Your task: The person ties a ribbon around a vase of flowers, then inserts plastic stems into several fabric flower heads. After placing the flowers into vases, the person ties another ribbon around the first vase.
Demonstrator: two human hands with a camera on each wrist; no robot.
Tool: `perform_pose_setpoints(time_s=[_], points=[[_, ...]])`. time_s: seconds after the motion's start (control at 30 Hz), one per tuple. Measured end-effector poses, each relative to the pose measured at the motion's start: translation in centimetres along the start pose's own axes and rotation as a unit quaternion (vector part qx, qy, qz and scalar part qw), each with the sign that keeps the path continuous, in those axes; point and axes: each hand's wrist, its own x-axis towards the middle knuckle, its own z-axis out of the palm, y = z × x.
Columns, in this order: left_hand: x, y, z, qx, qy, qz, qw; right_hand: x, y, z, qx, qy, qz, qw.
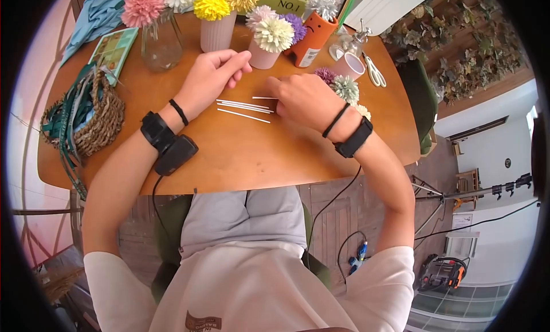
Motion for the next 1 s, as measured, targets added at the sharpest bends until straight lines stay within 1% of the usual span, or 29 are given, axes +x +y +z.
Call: perform_pose_setpoints(time_s=[0.03, 0.07, 0.1, 0.17, 0.2, 0.3, 0.33, 0.43, 0.47, 0.57, 0.67, 0.77, 0.8, 0.87, 0.9, 0.93, 1.0], points=[[0.0, 0.0, 0.0, -0.006, -0.001, 0.0, 1.0, -0.3, 0.2, -0.3, 0.01, 0.008, 0.001, 1.0], [0.0, -0.1, 0.1, -0.008, -0.003, 0.0, 1.0, -0.6, 0.1, -1.7, 0.014, -0.024, 0.028, 0.999], [0.0, -0.1, 0.1, -0.003, -0.007, 0.003, 1.0, -0.9, 0.8, -1.9, 0.008, 0.035, -0.003, 0.999], [-0.1, 0.0, 0.0, 0.005, -0.014, 0.005, 1.0, -0.9, 2.7, -1.9, 0.001, 0.15, -0.067, 0.986], [-0.1, -0.1, 0.0, 0.006, -0.013, 0.004, 1.0, -0.8, 3.4, -2.5, -0.013, 0.166, -0.07, 0.984], [-0.1, -0.1, 0.0, 0.002, -0.014, 0.008, 1.0, -1.7, 4.6, -3.6, -0.02, 0.132, 0.036, 0.99], [0.0, -0.3, 0.1, -0.007, -0.013, 0.011, 1.0, -1.9, 5.3, -3.6, -0.043, 0.115, 0.065, 0.99], [0.2, -0.3, 0.1, -0.01, -0.011, 0.012, 1.0, -2.4, 7.4, -3.1, -0.119, 0.05, 0.113, 0.985], [0.1, -0.3, 0.2, -0.01, -0.011, 0.008, 1.0, -2.7, 7.7, -2.8, -0.124, 0.054, 0.111, 0.985], [-0.1, 0.0, 0.1, 0.002, -0.017, 0.019, 1.0, -3.0, 8.4, -1.9, -0.152, -0.031, 0.118, 0.981], [0.0, -0.1, 0.1, -0.002, -0.02, 0.01, 1.0, -2.7, 9.0, -0.8, -0.149, -0.037, 0.115, 0.981], [0.0, -0.2, 0.2, -0.003, -0.023, 0.002, 1.0, -2.5, 8.4, -2.2, -0.047, 0.035, 0.092, 0.994], [0.1, -0.2, -0.1, -0.005, -0.049, -0.014, 0.999, -2.2, 7.8, -3.1, 0.008, 0.029, 0.113, 0.993], [-0.3, 0.1, 0.3, 0.009, -0.067, 0.006, 0.998, -1.6, 6.3, -5.0, 0.119, 0.011, 0.153, 0.981], [-0.5, 0.3, 0.5, 0.016, -0.078, 0.014, 0.997, -1.5, 5.7, -5.5, 0.166, 0.01, 0.15, 0.975], [-0.5, 0.5, 0.4, 0.039, -0.111, 0.035, 0.993, -1.3, 5.0, -5.8, 0.214, 0.01, 0.147, 0.966], [-0.9, 0.3, 1.1, -0.019, -0.13, 0.068, 0.989, -1.0, 4.1, -5.9, 0.301, 0.007, 0.145, 0.942]])
